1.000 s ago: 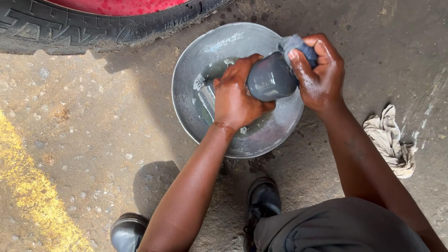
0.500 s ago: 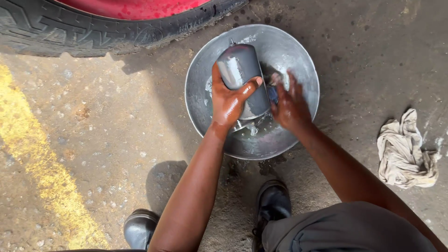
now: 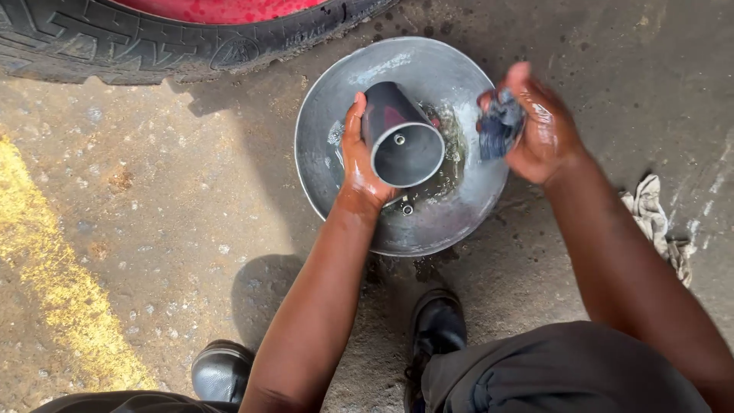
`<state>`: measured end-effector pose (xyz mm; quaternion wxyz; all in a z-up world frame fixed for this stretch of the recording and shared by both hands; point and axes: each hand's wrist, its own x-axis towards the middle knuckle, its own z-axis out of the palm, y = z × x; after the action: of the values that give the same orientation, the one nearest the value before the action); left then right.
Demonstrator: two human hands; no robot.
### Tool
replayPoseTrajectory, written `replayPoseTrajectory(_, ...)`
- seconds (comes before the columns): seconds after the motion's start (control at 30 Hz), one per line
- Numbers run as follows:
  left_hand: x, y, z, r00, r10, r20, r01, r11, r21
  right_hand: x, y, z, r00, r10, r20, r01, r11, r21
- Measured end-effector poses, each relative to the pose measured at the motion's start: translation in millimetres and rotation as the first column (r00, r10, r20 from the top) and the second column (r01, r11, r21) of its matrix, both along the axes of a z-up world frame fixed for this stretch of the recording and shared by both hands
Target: The person washes cylindrical metal parts and a small cap in a metal bowl filled with soapy water. They scrub the parts with a cloth, rinse them, and place them aside. The camera pans to show a red vehicle wheel and the front of a tractor.
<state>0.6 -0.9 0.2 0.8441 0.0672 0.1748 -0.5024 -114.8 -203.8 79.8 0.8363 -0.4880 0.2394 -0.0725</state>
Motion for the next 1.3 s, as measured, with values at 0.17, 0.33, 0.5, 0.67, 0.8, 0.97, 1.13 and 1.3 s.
replayPoseTrajectory(0.17,0.7,-16.0,-13.3,0.996,-0.068,-0.057,0.062,0.992,-0.106,40.1,52.1,99.8,0.965,0.256,-0.053,-0.215,0.662,-0.718)
replayPoseTrajectory(0.33,-2.0,-23.8,-38.6,0.986,-0.001,-0.169,-0.014,0.996,-0.087,58.3,88.0,115.8,0.919,0.359,-0.163,-0.273,0.282,-0.92)
replayPoseTrajectory(0.5,-5.0,-21.8,-37.9,0.992,0.026,-0.125,-0.027,1.0,-0.009,64.6,96.8,107.0,0.926,0.375,-0.036,-0.154,0.292,-0.944)
replayPoseTrajectory(0.67,-6.4,-19.0,-36.2,0.994,0.028,-0.105,-0.027,1.0,0.016,65.0,102.9,94.3,0.922,0.38,0.071,-0.135,0.489,-0.862)
replayPoseTrajectory(0.8,-6.1,-17.4,-34.2,0.991,0.051,-0.127,-0.05,0.999,0.014,65.6,80.2,62.4,0.957,0.238,0.165,-0.037,0.665,-0.746)
replayPoseTrajectory(0.97,1.1,0.0,-15.0,0.993,0.033,-0.112,-0.019,0.991,0.13,40.3,16.2,-30.8,0.993,0.025,-0.114,-0.11,0.531,-0.84)
replayPoseTrajectory(1.13,2.2,19.0,-5.6,1.0,0.027,0.003,-0.027,0.994,0.109,-11.7,15.5,-125.3,0.923,0.015,-0.385,-0.384,-0.056,-0.922)
replayPoseTrajectory(1.3,3.9,26.4,-7.4,0.996,0.075,0.045,-0.081,0.988,0.133,-24.1,26.9,-167.8,0.919,0.112,-0.377,-0.308,-0.389,-0.868)
